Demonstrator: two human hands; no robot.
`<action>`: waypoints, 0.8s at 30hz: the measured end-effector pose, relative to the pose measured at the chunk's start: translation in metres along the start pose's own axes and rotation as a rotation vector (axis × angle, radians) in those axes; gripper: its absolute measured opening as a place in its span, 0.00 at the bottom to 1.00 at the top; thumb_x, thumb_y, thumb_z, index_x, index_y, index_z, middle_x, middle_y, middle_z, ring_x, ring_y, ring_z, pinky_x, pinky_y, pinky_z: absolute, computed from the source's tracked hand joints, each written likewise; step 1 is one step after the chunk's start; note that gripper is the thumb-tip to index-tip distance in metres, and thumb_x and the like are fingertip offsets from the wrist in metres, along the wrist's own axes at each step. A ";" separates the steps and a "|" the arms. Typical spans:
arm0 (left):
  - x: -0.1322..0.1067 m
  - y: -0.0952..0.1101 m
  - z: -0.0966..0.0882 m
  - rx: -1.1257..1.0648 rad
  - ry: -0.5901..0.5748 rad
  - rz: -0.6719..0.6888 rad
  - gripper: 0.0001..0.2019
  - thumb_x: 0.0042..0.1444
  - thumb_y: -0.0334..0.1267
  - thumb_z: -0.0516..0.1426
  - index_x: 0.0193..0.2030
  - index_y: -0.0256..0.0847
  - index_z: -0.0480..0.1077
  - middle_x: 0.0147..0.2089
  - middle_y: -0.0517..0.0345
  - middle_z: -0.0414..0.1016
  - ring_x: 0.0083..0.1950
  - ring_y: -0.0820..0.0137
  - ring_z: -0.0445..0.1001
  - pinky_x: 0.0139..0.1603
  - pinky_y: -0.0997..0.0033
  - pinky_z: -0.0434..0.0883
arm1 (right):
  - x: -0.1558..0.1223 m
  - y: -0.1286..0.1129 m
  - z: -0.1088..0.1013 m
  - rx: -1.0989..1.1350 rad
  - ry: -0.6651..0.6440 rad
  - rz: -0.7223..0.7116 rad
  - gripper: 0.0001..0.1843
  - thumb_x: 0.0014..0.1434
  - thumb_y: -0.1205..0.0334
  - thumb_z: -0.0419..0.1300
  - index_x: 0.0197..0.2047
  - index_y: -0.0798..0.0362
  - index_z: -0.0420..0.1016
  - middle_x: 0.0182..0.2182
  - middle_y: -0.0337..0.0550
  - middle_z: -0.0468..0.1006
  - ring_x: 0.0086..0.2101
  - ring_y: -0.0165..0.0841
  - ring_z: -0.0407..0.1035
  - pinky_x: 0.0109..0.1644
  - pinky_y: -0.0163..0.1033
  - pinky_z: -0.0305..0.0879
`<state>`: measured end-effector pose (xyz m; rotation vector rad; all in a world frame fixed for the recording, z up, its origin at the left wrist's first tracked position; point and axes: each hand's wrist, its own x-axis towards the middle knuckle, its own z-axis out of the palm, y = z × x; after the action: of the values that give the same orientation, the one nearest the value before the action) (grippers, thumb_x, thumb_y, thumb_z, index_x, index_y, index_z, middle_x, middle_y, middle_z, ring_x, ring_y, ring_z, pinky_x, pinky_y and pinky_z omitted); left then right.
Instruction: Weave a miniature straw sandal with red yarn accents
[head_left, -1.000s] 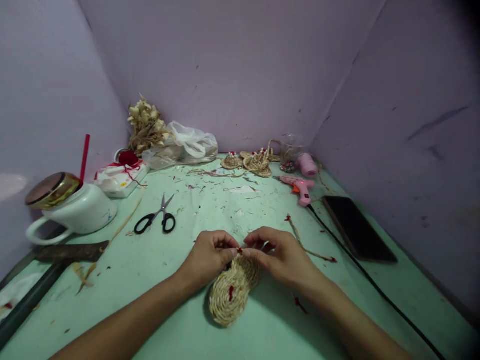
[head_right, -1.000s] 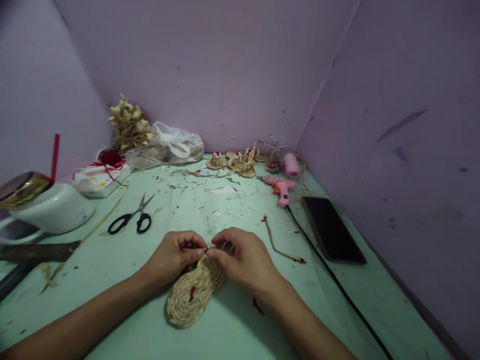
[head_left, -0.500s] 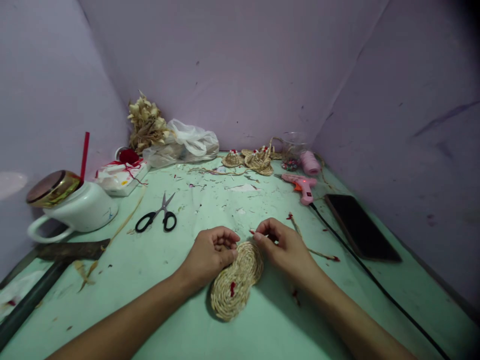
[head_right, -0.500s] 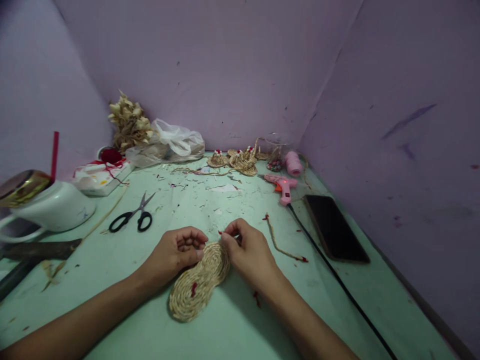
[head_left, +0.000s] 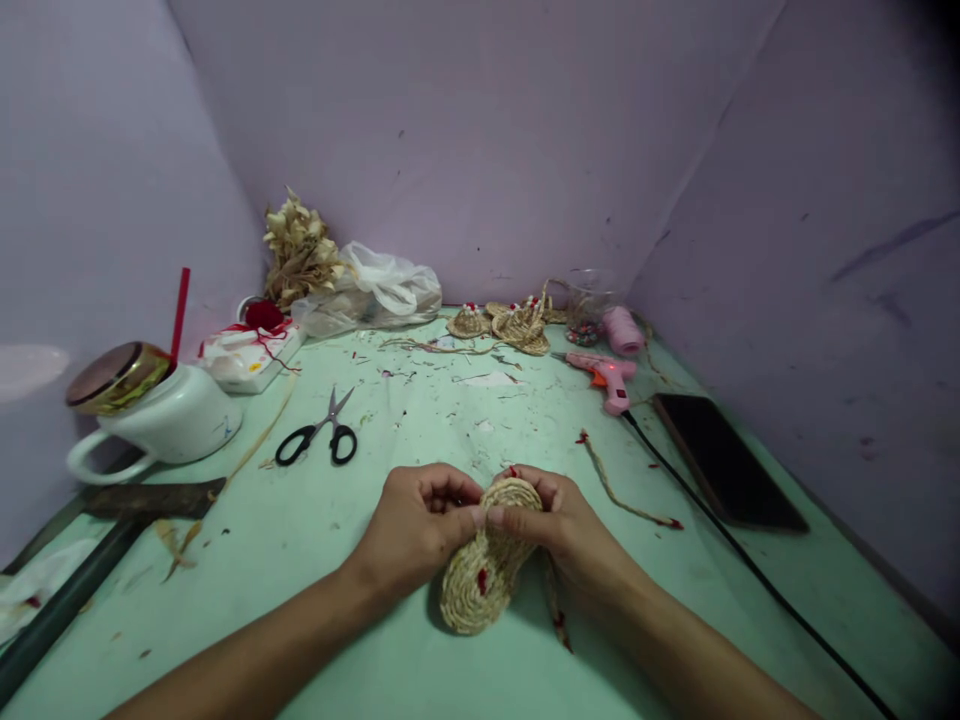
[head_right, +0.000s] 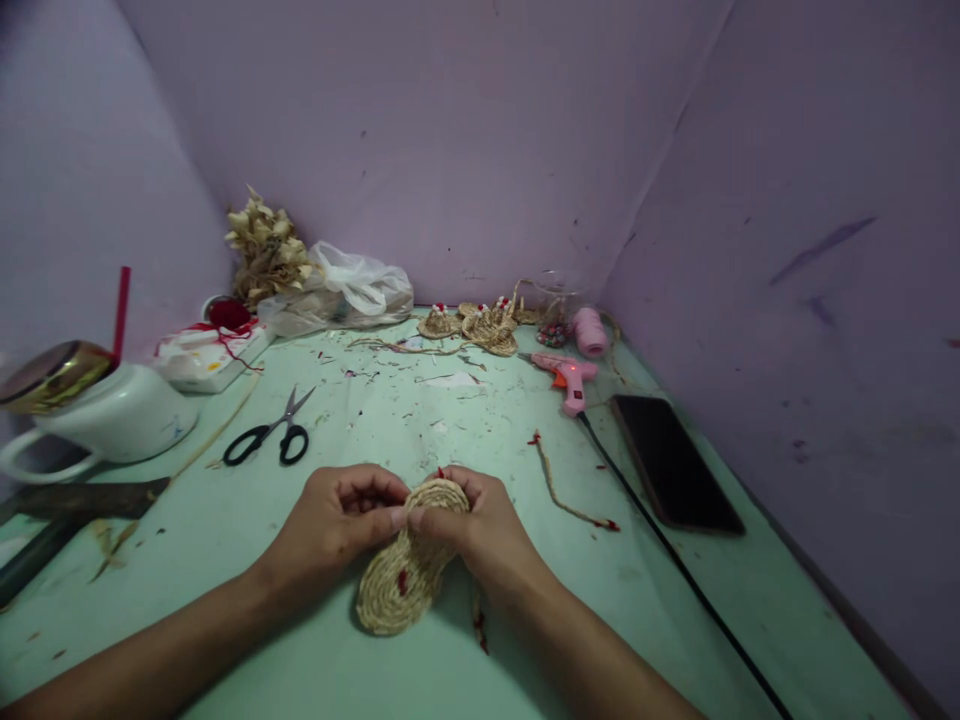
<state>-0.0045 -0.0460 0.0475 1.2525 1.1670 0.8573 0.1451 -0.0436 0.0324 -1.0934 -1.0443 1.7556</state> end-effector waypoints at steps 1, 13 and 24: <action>0.000 0.001 -0.001 0.003 -0.014 -0.024 0.09 0.39 0.35 0.60 0.27 0.31 0.69 0.21 0.61 0.67 0.22 0.79 0.62 0.23 0.79 0.61 | 0.000 0.000 0.000 -0.031 0.004 -0.010 0.11 0.36 0.65 0.64 0.25 0.58 0.67 0.19 0.36 0.67 0.21 0.27 0.61 0.26 0.34 0.56; -0.007 0.011 -0.003 0.086 -0.101 -0.133 0.03 0.39 0.32 0.55 0.22 0.34 0.66 0.14 0.63 0.65 0.15 0.79 0.61 0.16 0.79 0.59 | -0.009 -0.001 0.012 -0.112 0.052 -0.032 0.06 0.37 0.65 0.58 0.22 0.57 0.65 0.16 0.34 0.64 0.19 0.26 0.57 0.23 0.33 0.53; -0.010 0.010 0.011 -0.022 0.048 -0.202 0.05 0.32 0.26 0.50 0.20 0.37 0.64 0.09 0.67 0.61 0.11 0.78 0.60 0.11 0.81 0.57 | -0.009 -0.006 0.023 -0.170 0.220 0.003 0.05 0.30 0.68 0.54 0.18 0.56 0.64 0.13 0.34 0.61 0.17 0.25 0.53 0.20 0.32 0.50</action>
<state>0.0048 -0.0570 0.0585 1.0800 1.2946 0.7506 0.1277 -0.0548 0.0472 -1.3603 -1.0681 1.5289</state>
